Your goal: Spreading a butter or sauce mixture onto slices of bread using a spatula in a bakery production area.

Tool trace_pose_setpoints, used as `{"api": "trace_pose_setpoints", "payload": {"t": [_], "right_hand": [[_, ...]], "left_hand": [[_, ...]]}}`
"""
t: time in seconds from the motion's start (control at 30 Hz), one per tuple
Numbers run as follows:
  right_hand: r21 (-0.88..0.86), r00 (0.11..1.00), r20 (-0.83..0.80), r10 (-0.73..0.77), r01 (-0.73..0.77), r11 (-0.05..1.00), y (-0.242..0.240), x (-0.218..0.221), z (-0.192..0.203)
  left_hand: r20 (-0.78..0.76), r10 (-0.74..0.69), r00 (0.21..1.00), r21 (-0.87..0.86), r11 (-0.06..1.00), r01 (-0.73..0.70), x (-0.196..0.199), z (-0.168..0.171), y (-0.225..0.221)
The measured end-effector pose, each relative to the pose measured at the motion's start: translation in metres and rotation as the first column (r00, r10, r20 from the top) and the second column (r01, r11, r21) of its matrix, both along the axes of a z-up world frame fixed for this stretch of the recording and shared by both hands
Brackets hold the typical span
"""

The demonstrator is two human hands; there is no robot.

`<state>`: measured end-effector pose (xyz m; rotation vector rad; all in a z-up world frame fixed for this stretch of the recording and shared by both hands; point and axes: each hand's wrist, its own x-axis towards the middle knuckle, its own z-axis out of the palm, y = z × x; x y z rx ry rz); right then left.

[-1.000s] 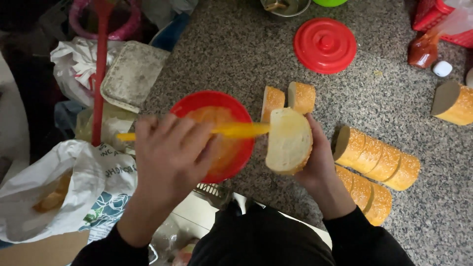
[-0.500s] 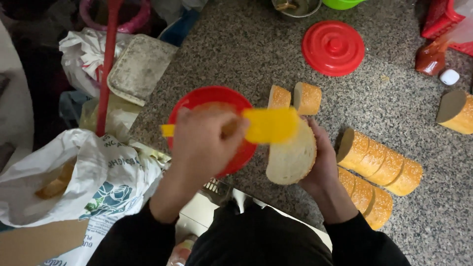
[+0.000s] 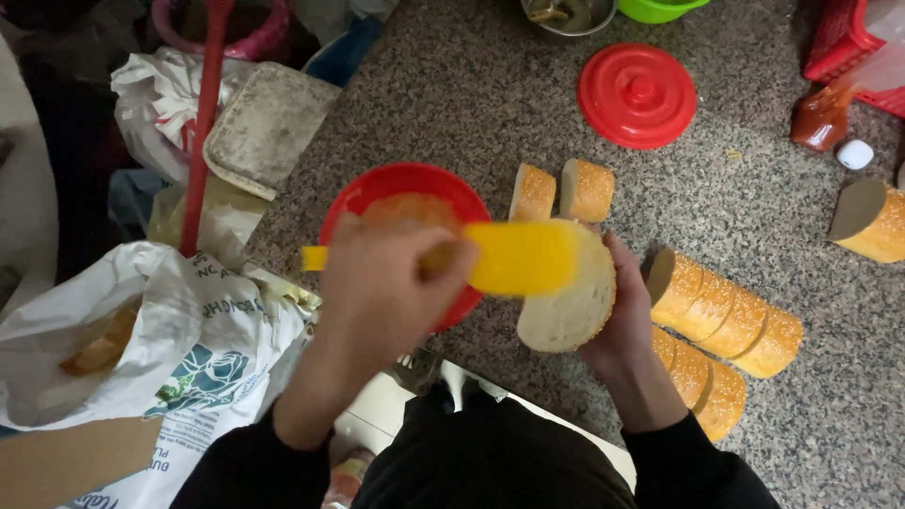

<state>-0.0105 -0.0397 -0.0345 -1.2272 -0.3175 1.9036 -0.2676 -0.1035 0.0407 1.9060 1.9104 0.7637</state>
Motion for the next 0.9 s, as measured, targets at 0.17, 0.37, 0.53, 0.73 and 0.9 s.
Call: {"api": "trace_pose_setpoints", "payload": {"t": [0.17, 0.37, 0.53, 0.73, 0.9], "right_hand": [[-0.027, 1.0, 0.004, 0.023, -0.023, 0.999, -0.021, -0.031, 0.054], [-0.053, 1.0, 0.007, -0.011, 0.012, 0.999, -0.016, -0.03, 0.054], [-0.078, 0.996, 0.094, -0.013, 0.02, 0.997, -0.016, -0.021, 0.034], [-0.126, 0.981, 0.195, -0.016, 0.042, 0.991, -0.013, 0.001, -0.01], [-0.079, 0.984, 0.146, -0.103, 0.115, 0.99, -0.012, -0.014, 0.001]], "left_hand": [[-0.077, 0.056, 0.995, 0.009, 0.998, -0.056, -0.014, -0.003, 0.015], [-0.059, 0.036, 0.998, -0.131, 0.99, -0.043, -0.008, -0.006, 0.004], [-0.25, 0.123, 0.96, -0.077, 0.986, -0.147, -0.04, -0.023, 0.003], [-0.633, 0.118, 0.765, -0.095, 0.969, -0.228, -0.008, -0.056, 0.004], [-0.673, 0.023, 0.739, -0.105, 0.987, -0.126, 0.012, -0.079, 0.015]]}}
